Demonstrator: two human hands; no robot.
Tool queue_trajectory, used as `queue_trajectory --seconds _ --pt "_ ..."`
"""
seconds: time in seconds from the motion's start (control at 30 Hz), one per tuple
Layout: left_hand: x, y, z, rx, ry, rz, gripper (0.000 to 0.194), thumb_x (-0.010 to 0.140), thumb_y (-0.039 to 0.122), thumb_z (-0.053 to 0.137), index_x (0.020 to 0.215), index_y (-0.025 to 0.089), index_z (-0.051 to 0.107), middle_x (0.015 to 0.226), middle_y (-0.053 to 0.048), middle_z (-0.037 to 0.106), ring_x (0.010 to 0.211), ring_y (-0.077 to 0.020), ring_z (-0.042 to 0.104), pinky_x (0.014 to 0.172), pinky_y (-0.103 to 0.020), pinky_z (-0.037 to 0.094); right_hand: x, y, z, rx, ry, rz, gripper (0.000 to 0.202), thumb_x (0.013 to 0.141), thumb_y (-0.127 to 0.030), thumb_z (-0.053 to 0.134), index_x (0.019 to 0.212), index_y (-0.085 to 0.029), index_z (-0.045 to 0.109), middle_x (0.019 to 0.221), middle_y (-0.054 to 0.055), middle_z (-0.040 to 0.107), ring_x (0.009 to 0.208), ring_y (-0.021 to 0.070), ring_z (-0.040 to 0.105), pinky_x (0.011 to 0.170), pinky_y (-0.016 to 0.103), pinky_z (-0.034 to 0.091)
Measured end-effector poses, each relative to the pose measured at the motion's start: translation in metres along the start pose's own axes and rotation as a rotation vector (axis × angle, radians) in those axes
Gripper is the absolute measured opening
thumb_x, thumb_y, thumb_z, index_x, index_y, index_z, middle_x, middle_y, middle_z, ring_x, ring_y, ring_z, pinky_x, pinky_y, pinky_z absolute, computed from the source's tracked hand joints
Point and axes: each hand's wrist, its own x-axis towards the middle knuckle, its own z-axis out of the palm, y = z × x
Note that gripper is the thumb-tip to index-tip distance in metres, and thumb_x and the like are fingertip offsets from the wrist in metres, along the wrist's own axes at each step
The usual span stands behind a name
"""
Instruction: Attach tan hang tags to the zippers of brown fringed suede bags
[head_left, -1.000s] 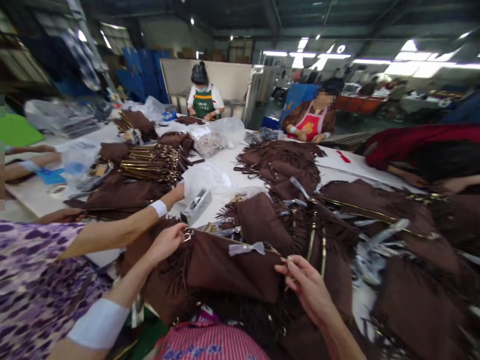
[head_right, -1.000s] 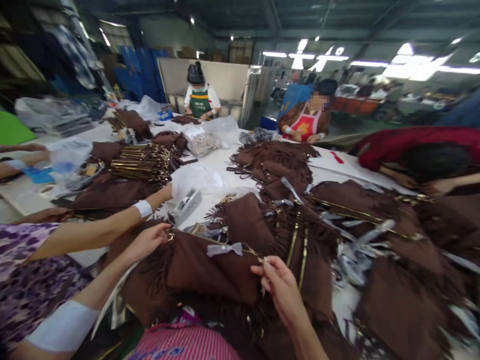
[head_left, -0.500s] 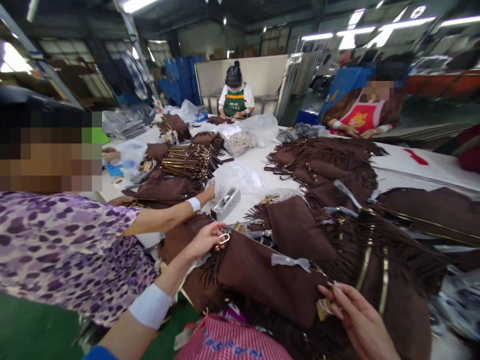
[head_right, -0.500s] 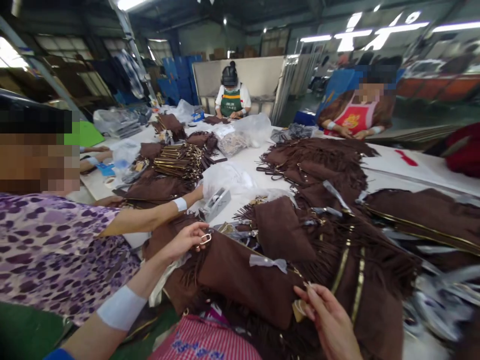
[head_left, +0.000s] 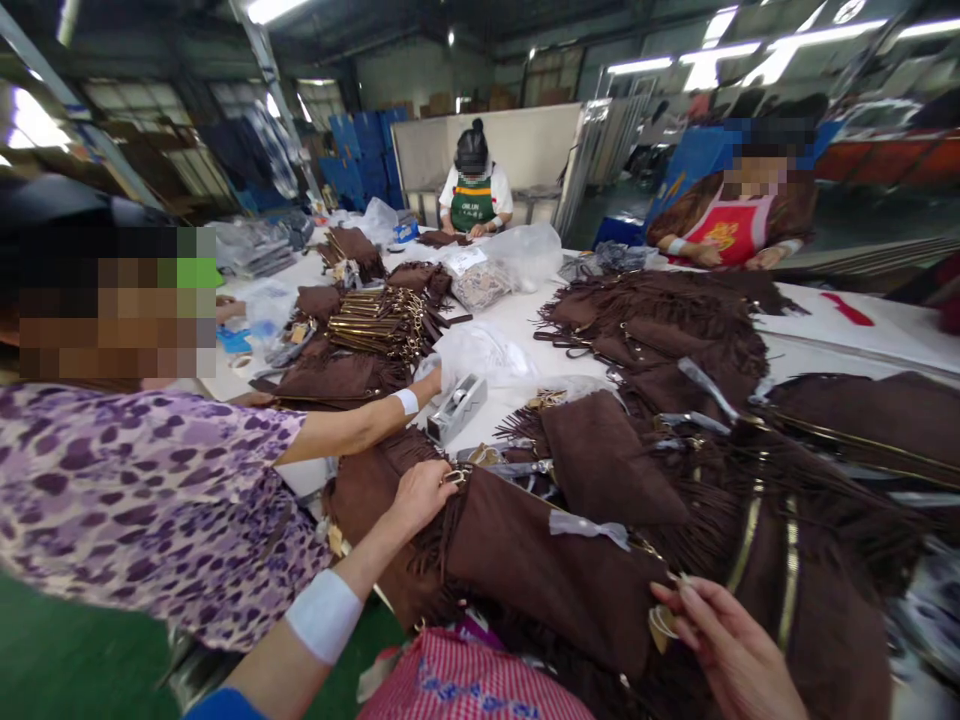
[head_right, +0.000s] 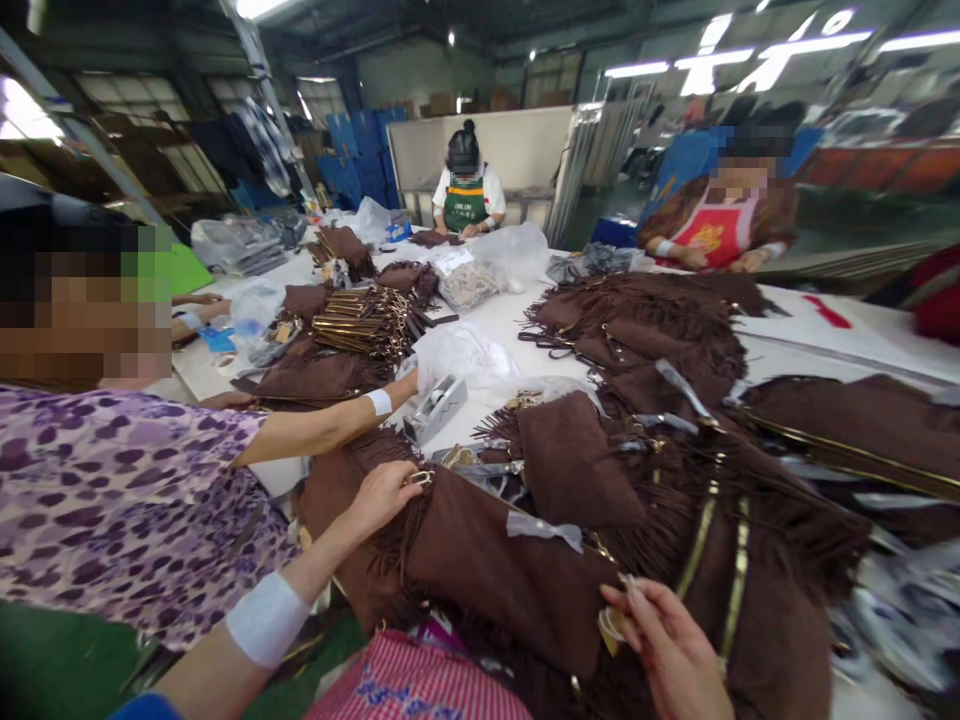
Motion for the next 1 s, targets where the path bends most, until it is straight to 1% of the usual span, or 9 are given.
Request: queue_trajectory --seconds 0.13,0.27,0.43,0.53,0.63,0.67,0.73,0.83,1.0 --pt "-0.003 -0.003 0.001 -0.008 0.022 0.017 0.006 0.083 0.019 0.059 0.083 0.018 0.065 0.088 -0.006 0.069 0.086 -0.0216 0.061 0.077 -0.028 0.041 0.004 0.005 -0.001 0.019 -0.007 -0.002 0.059 0.038 -0.049 0.094 0.078 -0.018 0.064 0.071 0.006 0.077 0.047 0.0038 0.047 0.05 0.011 0.047" --pt "-0.004 -0.006 0.007 -0.052 0.022 0.057 0.009 0.084 0.019 0.058 0.077 0.017 0.063 0.08 -0.004 0.068 0.079 -0.019 0.061 0.072 -0.026 0.04 0.008 0.008 -0.004 0.007 -0.038 -0.015 0.055 0.045 -0.048 0.093 0.081 -0.019 0.065 0.073 0.006 0.077 0.048 0.0038 0.048 0.054 0.01 0.049" --pt "-0.004 -0.011 0.011 -0.111 0.009 0.129 0.012 0.084 0.022 0.058 0.074 0.017 0.061 0.077 -0.003 0.066 0.076 -0.0175 0.059 0.071 -0.025 0.04 0.012 0.01 -0.008 0.012 -0.042 -0.01 0.054 0.046 -0.049 0.093 0.08 -0.019 0.065 0.073 0.005 0.077 0.047 0.0028 0.047 0.056 0.01 0.049" --pt "-0.004 -0.012 0.009 -0.325 -0.094 0.165 0.013 0.085 0.026 0.058 0.078 0.017 0.064 0.071 -0.001 0.063 0.068 -0.0143 0.057 0.067 -0.023 0.04 0.016 0.013 -0.008 0.017 -0.042 -0.022 0.052 0.046 -0.047 0.093 0.08 -0.019 0.065 0.072 0.004 0.076 0.047 0.0026 0.047 0.054 0.01 0.048" --pt "-0.003 -0.011 0.012 -0.668 -0.271 0.093 0.018 0.082 0.032 0.06 0.086 0.015 0.064 0.062 0.002 0.058 0.055 -0.0105 0.052 0.056 -0.02 0.037 0.02 0.017 -0.009 0.019 -0.044 -0.038 0.05 0.048 -0.047 0.093 0.079 -0.019 0.066 0.068 0.003 0.074 0.047 0.0025 0.047 0.055 0.01 0.049" --pt "-0.003 -0.01 0.014 -0.759 -0.313 0.064 0.021 0.081 0.034 0.062 0.087 0.014 0.064 0.06 0.003 0.056 0.053 -0.0095 0.05 0.053 -0.02 0.036 0.021 0.018 -0.009 0.021 -0.041 -0.043 0.05 0.048 -0.047 0.092 0.079 -0.018 0.066 0.067 0.003 0.074 0.046 0.0027 0.046 0.054 0.011 0.048" --pt "-0.001 -0.008 0.018 -0.871 -0.348 0.042 0.024 0.079 0.035 0.063 0.089 0.014 0.062 0.061 0.003 0.057 0.05 -0.0085 0.049 0.05 -0.019 0.035 0.021 0.019 -0.01 0.018 -0.03 -0.054 0.051 0.048 -0.048 0.092 0.079 -0.018 0.065 0.068 0.004 0.074 0.045 0.0034 0.046 0.051 0.012 0.048" --pt "0.0 -0.006 0.023 -0.867 -0.315 0.073 0.023 0.079 0.035 0.062 0.089 0.014 0.062 0.061 0.003 0.057 0.05 -0.0084 0.05 0.05 -0.019 0.035 0.021 0.021 -0.013 -0.026 -0.017 -0.077 0.052 0.049 -0.05 0.091 0.08 -0.018 0.065 0.071 0.006 0.076 0.045 0.0049 0.046 0.047 0.015 0.047" --pt "-0.002 -0.006 0.022 -0.728 -0.192 0.088 0.019 0.086 0.034 0.054 0.086 0.016 0.059 0.057 0.005 0.054 0.051 -0.0098 0.049 0.054 -0.02 0.036 0.023 0.025 -0.016 -0.063 -0.007 -0.104 0.053 0.049 -0.051 0.09 0.083 -0.019 0.065 0.071 0.004 0.076 0.047 0.0062 0.05 0.053 0.016 0.05"
